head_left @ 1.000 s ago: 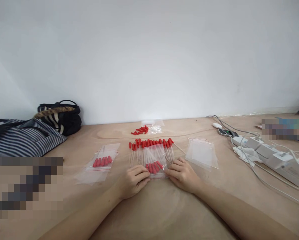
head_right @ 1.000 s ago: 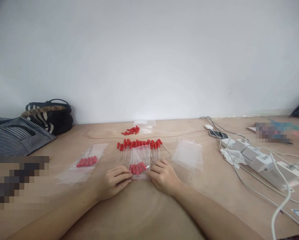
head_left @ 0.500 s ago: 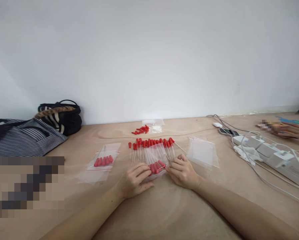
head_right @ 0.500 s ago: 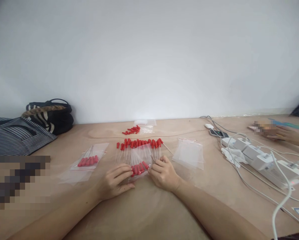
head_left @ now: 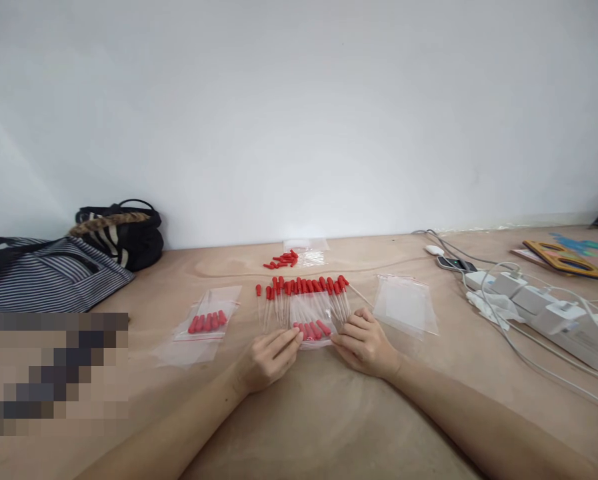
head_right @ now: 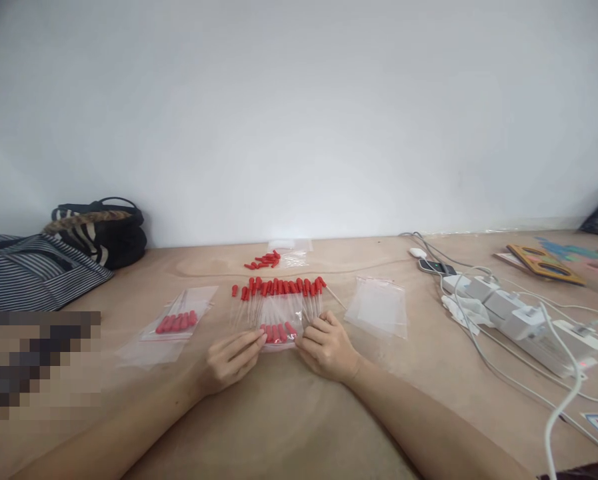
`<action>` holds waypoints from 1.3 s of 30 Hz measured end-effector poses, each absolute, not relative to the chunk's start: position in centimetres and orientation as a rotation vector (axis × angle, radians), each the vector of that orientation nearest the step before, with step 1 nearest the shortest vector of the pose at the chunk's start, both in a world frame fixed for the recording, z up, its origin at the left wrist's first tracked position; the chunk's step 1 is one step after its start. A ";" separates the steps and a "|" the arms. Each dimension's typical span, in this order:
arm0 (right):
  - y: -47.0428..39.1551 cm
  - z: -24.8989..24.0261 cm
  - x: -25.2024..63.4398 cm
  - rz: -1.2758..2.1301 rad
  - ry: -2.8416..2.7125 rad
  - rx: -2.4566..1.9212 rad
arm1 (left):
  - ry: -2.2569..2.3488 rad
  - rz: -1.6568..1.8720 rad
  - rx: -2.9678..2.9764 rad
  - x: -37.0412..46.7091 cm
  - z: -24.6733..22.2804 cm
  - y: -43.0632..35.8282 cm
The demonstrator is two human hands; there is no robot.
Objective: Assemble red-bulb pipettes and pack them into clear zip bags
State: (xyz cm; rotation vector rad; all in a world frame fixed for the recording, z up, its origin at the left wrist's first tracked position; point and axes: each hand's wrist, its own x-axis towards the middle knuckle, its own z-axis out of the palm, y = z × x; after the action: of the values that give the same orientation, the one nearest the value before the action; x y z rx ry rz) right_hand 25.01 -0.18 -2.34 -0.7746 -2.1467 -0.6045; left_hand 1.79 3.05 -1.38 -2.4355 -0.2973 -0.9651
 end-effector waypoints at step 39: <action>0.5 -2.6 23.4 -0.816 -2.116 -0.650 | 0.011 -1.032 -2.509 2.4 -0.4 4.4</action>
State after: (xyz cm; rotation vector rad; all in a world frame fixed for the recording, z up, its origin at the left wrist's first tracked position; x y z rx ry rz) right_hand 23.38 0.49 -2.63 -0.6505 -2.1157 -0.8158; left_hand 2.41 4.40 -0.41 -2.5089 0.0115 -1.0323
